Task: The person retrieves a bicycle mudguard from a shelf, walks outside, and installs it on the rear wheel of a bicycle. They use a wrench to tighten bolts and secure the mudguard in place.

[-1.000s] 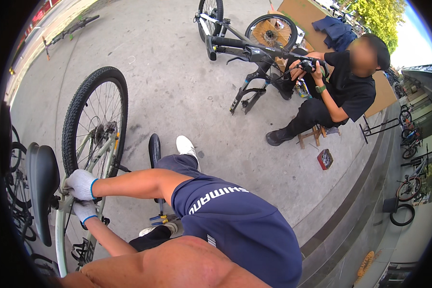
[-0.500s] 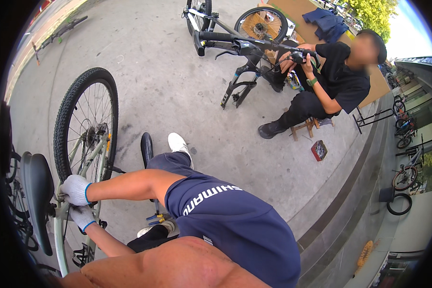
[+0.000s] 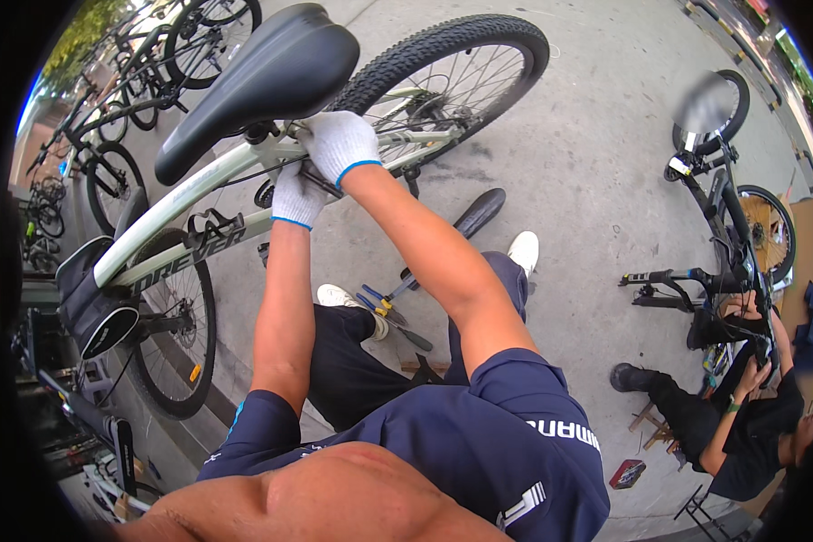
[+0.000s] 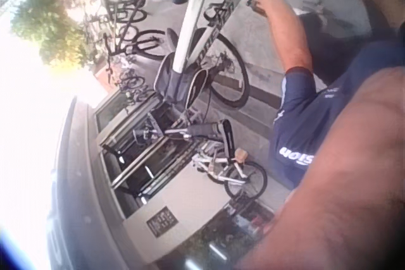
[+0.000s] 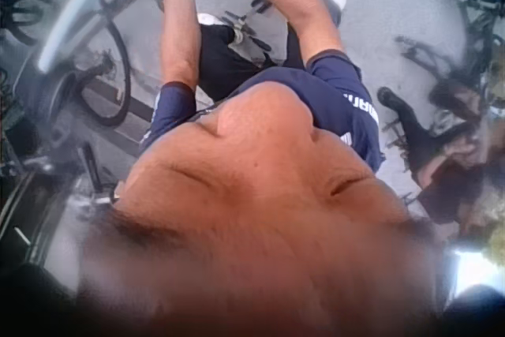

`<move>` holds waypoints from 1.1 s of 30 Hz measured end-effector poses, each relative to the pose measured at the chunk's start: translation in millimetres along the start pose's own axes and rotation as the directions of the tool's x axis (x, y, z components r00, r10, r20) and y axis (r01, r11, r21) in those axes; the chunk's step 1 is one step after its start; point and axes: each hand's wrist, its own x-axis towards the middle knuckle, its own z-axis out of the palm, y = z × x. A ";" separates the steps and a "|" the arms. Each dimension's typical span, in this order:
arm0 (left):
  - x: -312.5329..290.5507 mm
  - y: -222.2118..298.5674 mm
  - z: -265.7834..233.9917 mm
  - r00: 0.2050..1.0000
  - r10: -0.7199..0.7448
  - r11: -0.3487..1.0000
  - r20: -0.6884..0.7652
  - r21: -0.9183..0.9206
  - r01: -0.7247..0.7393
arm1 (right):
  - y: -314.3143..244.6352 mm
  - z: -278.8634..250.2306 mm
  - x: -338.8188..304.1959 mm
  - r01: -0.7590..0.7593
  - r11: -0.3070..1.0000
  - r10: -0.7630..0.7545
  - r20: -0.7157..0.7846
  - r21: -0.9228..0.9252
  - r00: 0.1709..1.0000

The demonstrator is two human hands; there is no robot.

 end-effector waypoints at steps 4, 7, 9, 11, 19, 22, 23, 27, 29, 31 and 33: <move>-9.1 1.8 12.6 1.000 0.016 0.999 -0.018 -0.044 -0.016 | -0.8 0.2 3.1 0.053 0.998 -0.054 -0.042 -0.022 0.998; -7.0 -0.8 8.7 1.000 0.004 0.997 -0.021 -0.078 -0.005 | 0.4 1.3 3.7 0.031 0.998 -0.032 -0.030 -0.052 0.999; -4.4 -3.7 3.5 0.999 0.007 0.994 0.037 -0.110 -0.003 | 1.7 0.8 3.7 0.063 0.998 -0.064 -0.047 -0.017 0.997; -2.5 -4.5 -2.1 0.999 -0.011 0.992 0.047 -0.128 0.017 | 1.5 -1.1 3.4 0.070 0.998 -0.070 -0.034 -0.006 0.997; -6.2 -2.5 -8.4 0.998 -0.025 0.996 0.054 -0.083 0.029 | -12.8 -16.4 -1.4 0.169 0.982 -0.173 -0.045 -0.083 0.984; -14.1 -10.6 -3.4 0.996 0.059 0.988 0.069 -0.144 -0.049 | -20.1 -13.8 -2.8 0.114 0.993 -0.113 0.024 -0.018 0.993; -16.5 -13.1 -1.1 0.995 0.083 0.988 0.061 -0.136 -0.074 | -22.4 -11.1 -3.3 0.111 0.994 -0.110 -0.036 0.007 0.993; -25.8 -17.2 -0.5 0.972 0.207 0.978 0.112 0.008 -0.209 | -21.6 -6.8 -2.0 0.157 0.987 -0.162 -0.113 -0.045 0.980; -28.8 -17.6 -1.8 0.971 0.207 0.975 0.116 0.057 -0.214 | -18.6 -6.3 -1.8 0.175 0.983 -0.179 -0.108 -0.045 0.978; -31.2 -18.5 -2.6 0.969 0.217 0.967 0.116 0.110 -0.230 | -16.6 -5.3 -2.1 0.156 0.987 -0.152 -0.120 0.025 0.981; -34.1 -17.9 -4.1 0.969 0.230 0.952 0.089 0.185 -0.243 | -18.6 -0.6 -3.0 0.113 0.987 -0.093 -0.168 0.114 0.981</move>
